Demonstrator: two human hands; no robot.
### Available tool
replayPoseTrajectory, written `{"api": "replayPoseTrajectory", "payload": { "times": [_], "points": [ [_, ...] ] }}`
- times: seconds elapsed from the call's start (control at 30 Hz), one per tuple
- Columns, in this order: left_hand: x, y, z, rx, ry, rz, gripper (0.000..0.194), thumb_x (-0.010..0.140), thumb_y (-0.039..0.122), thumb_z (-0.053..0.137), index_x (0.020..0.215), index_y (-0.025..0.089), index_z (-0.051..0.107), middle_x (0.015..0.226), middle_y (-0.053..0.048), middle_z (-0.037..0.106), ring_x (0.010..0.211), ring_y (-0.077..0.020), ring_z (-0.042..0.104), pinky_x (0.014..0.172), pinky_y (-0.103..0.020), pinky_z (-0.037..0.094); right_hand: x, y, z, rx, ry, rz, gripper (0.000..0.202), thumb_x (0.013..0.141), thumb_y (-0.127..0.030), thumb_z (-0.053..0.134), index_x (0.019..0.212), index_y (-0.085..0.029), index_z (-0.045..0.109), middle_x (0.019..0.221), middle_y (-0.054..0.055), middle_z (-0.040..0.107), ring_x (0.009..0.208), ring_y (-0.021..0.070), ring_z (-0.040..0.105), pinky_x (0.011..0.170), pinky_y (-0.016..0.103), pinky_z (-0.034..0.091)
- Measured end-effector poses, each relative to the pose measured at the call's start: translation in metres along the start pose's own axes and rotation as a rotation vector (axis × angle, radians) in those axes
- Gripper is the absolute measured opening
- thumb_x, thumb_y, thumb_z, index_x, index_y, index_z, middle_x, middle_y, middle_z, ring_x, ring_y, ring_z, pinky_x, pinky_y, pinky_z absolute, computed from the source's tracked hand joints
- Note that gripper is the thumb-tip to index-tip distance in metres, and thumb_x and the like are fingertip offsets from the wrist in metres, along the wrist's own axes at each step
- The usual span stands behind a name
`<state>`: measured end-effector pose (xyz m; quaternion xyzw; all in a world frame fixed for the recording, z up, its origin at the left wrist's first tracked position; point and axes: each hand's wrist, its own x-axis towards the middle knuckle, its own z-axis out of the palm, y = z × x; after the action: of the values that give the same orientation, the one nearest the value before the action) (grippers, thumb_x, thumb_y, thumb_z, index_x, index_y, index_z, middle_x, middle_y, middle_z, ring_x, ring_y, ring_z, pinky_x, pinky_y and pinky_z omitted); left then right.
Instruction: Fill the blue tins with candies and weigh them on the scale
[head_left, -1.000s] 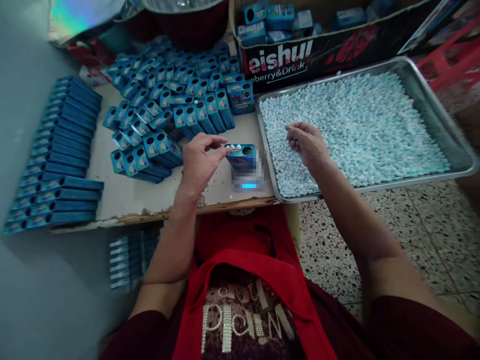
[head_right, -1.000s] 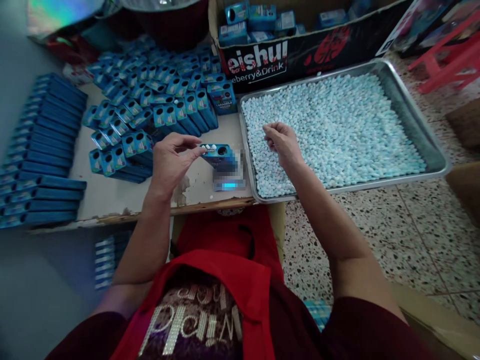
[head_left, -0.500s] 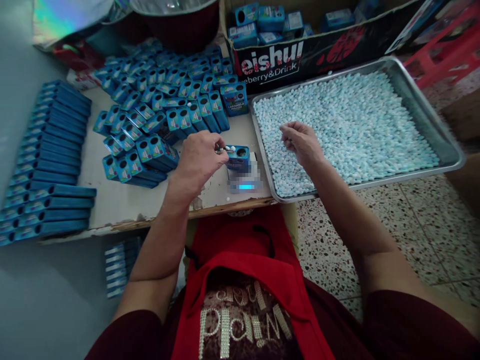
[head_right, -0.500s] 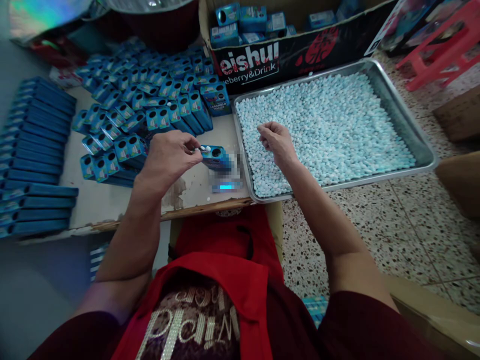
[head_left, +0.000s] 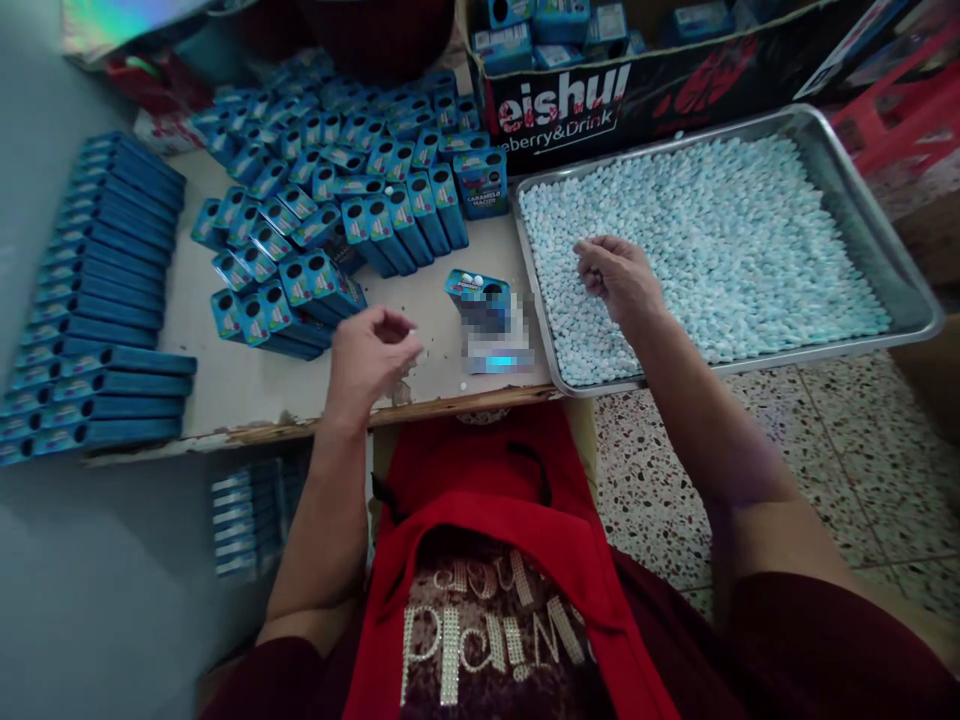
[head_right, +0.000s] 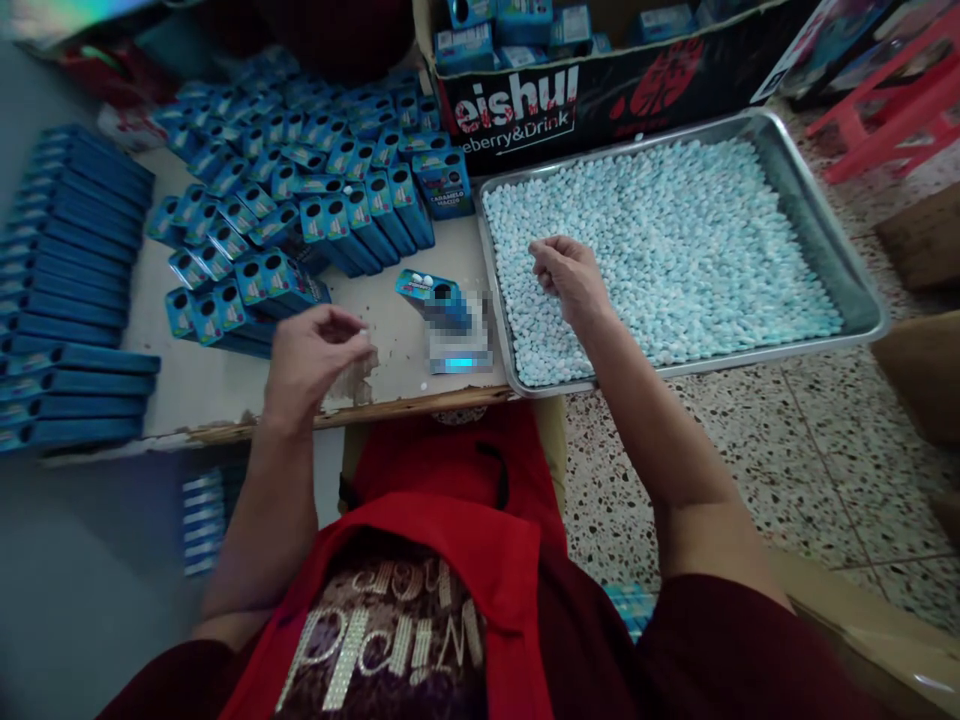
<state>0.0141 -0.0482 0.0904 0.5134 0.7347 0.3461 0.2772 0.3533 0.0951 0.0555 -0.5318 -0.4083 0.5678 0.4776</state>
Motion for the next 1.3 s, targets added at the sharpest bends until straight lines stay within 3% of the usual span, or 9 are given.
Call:
{"api": "replayPoseTrajectory", "payload": {
  "times": [0.07,0.13,0.33,0.53,0.63,0.77,0.97,1.17,1.3],
  "points": [
    [-0.017,-0.018,0.007,-0.115,-0.17,-0.206,0.02,0.067,0.033,0.074,0.084,0.023,0.072,0.072,-0.003,0.074,0.068,-0.0231,0.074,0.068,-0.034,0.062,0.001,0.0,0.0,0.013,0.006,-0.019,0.036,0.098,-0.031,0.097,0.083,-0.023,0.064,0.066,-0.005,0.059,0.055,0.0076,0.043,0.047,0.017,0.031],
    [-0.03,-0.03,0.017,-0.155,-0.291,-0.268,0.022,0.068,0.036,0.069,0.085,0.023,0.069,0.076,-0.003,0.075,0.066,-0.0216,0.073,0.068,-0.033,0.062,0.0,-0.002,0.0,0.004,-0.003,-0.076,0.04,0.1,-0.038,0.098,0.084,-0.025,0.064,0.067,-0.005,0.056,0.056,0.0085,0.041,0.049,0.018,0.032],
    [-0.034,-0.034,0.038,-0.074,-0.375,-0.127,0.021,0.083,0.03,0.065,0.092,0.023,0.082,0.068,-0.001,0.067,0.068,-0.0227,0.067,0.07,-0.033,0.055,-0.022,-0.026,0.018,-0.171,-0.072,-0.337,0.037,0.106,-0.045,0.091,0.085,-0.028,0.065,0.07,-0.004,0.047,0.062,0.0147,0.037,0.056,0.03,0.034],
    [-0.031,-0.041,0.041,-0.031,-0.447,-0.077,0.02,0.096,0.031,0.072,0.103,0.02,0.088,0.075,-0.005,0.076,0.071,-0.0247,0.075,0.074,-0.034,0.058,-0.047,-0.064,0.07,-0.653,-0.409,-0.555,0.011,0.103,-0.034,0.087,0.097,-0.027,0.081,0.072,-0.002,0.053,0.073,0.0189,0.046,0.071,0.036,0.038],
    [-0.03,-0.045,0.042,-0.021,-0.457,-0.021,0.015,0.095,0.031,0.078,0.095,0.021,0.089,0.084,-0.007,0.081,0.076,-0.0253,0.075,0.08,-0.037,0.06,-0.043,-0.07,0.09,-0.809,-0.516,-0.56,0.006,0.102,-0.032,0.085,0.102,-0.026,0.084,0.071,-0.002,0.054,0.076,0.02,0.049,0.074,0.038,0.037],
    [-0.027,-0.047,0.05,0.043,-0.413,0.103,0.004,0.088,0.025,0.086,0.085,0.024,0.089,0.099,-0.01,0.085,0.098,-0.0299,0.078,0.1,-0.042,0.063,-0.033,-0.068,0.103,-0.889,-0.534,-0.556,0.007,0.102,-0.031,0.083,0.104,-0.024,0.086,0.07,-0.002,0.051,0.077,0.0205,0.048,0.074,0.039,0.035],
    [-0.03,-0.048,0.059,0.281,-0.434,0.25,0.009,0.093,0.02,0.081,0.089,0.023,0.088,0.1,-0.013,0.083,0.095,-0.0309,0.077,0.094,-0.042,0.061,-0.027,-0.062,0.107,-0.93,-0.529,-0.531,0.009,0.097,-0.029,0.089,0.104,-0.023,0.088,0.073,-0.002,0.054,0.077,0.0199,0.05,0.075,0.039,0.035],
    [-0.032,-0.05,0.05,0.225,-0.422,0.196,0.01,0.082,0.015,0.079,0.083,0.023,0.084,0.093,-0.01,0.081,0.09,-0.0295,0.077,0.091,-0.04,0.06,-0.026,-0.059,0.107,-0.928,-0.532,-0.506,0.014,0.096,-0.036,0.092,0.101,-0.024,0.087,0.071,-0.002,0.053,0.076,0.0196,0.05,0.073,0.039,0.037],
    [-0.029,-0.056,0.04,-0.113,-0.39,-0.005,0.011,0.074,0.029,0.081,0.083,0.022,0.083,0.08,-0.006,0.079,0.077,-0.0244,0.072,0.076,-0.035,0.06,-0.025,-0.063,0.105,-0.839,-0.535,-0.48,0.014,0.1,-0.038,0.09,0.098,-0.025,0.084,0.072,-0.001,0.053,0.075,0.0197,0.047,0.073,0.038,0.037]
  ]
}}
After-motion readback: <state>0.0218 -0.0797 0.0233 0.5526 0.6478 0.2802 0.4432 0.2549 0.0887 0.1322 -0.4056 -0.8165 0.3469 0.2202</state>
